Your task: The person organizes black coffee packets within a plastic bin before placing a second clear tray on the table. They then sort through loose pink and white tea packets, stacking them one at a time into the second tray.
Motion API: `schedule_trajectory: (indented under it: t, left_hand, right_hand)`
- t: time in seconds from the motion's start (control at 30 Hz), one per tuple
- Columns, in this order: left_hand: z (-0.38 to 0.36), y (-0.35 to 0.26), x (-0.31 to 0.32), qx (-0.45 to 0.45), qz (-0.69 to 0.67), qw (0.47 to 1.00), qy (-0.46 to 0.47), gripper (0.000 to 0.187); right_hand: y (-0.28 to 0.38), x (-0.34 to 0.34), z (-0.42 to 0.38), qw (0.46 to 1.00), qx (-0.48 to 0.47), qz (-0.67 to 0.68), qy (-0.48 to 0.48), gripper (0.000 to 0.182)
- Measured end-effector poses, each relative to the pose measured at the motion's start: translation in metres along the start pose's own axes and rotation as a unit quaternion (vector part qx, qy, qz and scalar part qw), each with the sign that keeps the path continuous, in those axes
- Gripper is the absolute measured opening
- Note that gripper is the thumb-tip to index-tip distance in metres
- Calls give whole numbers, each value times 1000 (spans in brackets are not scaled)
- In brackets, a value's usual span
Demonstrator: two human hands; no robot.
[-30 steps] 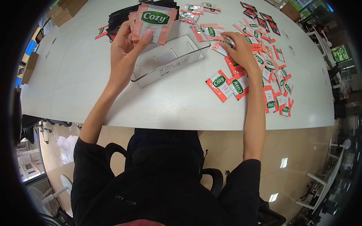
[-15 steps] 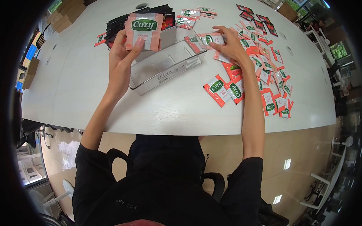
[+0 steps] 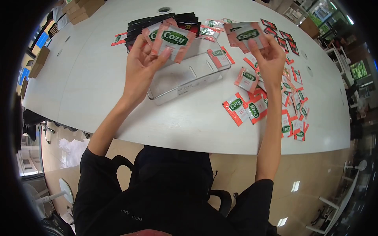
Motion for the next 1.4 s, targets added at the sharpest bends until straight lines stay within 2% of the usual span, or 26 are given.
schedule_trajectory:
  t: [0.03, 0.17, 0.23, 0.27, 0.33, 0.37, 0.43, 0.47, 0.53, 0.57, 0.63, 0.67, 0.7, 0.77, 0.8, 0.87, 0.9, 0.97, 1.03, 1.1, 1.13, 1.17, 1.23, 1.27, 1.37, 1.4]
  left_hand:
    - [1, -1, -1, 7, 6, 1000, -7, 24]
    - [1, 0, 2, -10, -9, 1000, -8, 23]
    - [0, 2, 6, 10, -11, 1000, 12, 20]
    - [-1, 2, 12, 12, 0, 998, 55, 20]
    - [-5, 4, 18, 13, 71, 988, 137, 28]
    - [-6, 1, 19, 10, 69, 988, 135, 28]
    - [-9, -10, 31, -5, -5, 983, 185, 21]
    - [-10, -8, 30, -6, -7, 983, 183, 21]
    - [-11, -10, 30, 85, 158, 964, 198, 29]
    - [-11, -10, 30, 82, 154, 964, 200, 29]
    - [-8, -5, 25, 1, 40, 989, 140, 30]
    - [-6, -3, 21, 14, 31, 991, 131, 28]
    - [-5, -1, 21, 10, 24, 990, 135, 28]
    - [-1, -3, 15, 36, 14, 995, 91, 27]
    - [-1, -2, 14, 29, 6, 996, 85, 25]
    - [-3, -5, 15, 25, 4, 996, 82, 26]
    - [-3, -6, 15, 24, 6, 997, 77, 26]
    - [-2, -7, 16, 23, 5, 996, 84, 27]
    - [-3, -6, 16, 20, 4, 996, 91, 27]
    - [-2, -4, 14, 17, 5, 996, 84, 28]
    - [-2, -4, 14, 16, 2, 996, 87, 28]
    - [-2, -4, 12, 14, -1, 997, 78, 28]
    - [-2, -3, 11, 12, -7, 998, 68, 29]
    - [-1, -3, 11, 14, -8, 998, 64, 29]
    - [-2, -3, 11, 12, -13, 998, 62, 29]
    - [-2, -3, 11, 7, -15, 998, 65, 29]
  right_hand:
    - [4, 8, -5, 1000, -7, 4, 6, 17]
    - [29, 66, -35, 972, 45, 211, 96, 22]
    - [36, 91, -49, 964, 91, 211, 133, 24]
    - [34, 95, -52, 964, 93, 210, 134, 24]
    - [28, 99, -58, 992, 51, 1, 116, 26]
    - [28, 99, -59, 991, 54, 0, 118, 26]
    - [38, 97, -59, 983, -26, -149, 107, 27]
    - [32, 98, -58, 982, -25, -151, 110, 27]
    - [29, 99, -59, 967, -143, -190, 90, 24]
    - [29, 97, -58, 967, -139, -194, 90, 24]
    - [39, 93, -57, 943, -176, -264, 99, 21]
    - [48, 87, -49, 941, -199, -250, 113, 20]
    - [43, 78, -41, 941, -193, -256, 111, 20]
    - [19, 45, -18, 971, -44, -214, 99, 27]
    - [8, 25, -15, 970, -40, -217, 97, 27]
    - [-26, -2, -17, 910, -21, -374, 179, 42]
    - [-26, -11, -19, 909, -20, -376, 177, 42]
    - [-49, -26, -26, 841, 136, -473, 225, 54]
    - [-53, -27, -22, 858, 142, -436, 232, 55]
    - [-46, -27, -18, 876, 186, -409, 173, 55]
    - [-44, -32, -12, 902, 73, -401, 144, 48]
    - [-48, -40, -7, 901, 76, -402, 142, 48]
    - [-53, -67, 5, 948, 130, -284, 54, 44]
    - [-50, -76, 7, 967, 103, -230, 26, 42]
    - [-60, -94, 2, 955, 138, -262, 20, 44]
    - [-66, -92, -3, 944, 162, -278, 67, 47]
Point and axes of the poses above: each hand's wrist, its own z-axis towards the middle knuckle, its own x-axis out of the palm, y = z × x, the point moved 6 cm from there along z, towards the middle knuckle, and after that the axes turned 10 degrees about x, right-handed, at the moved point
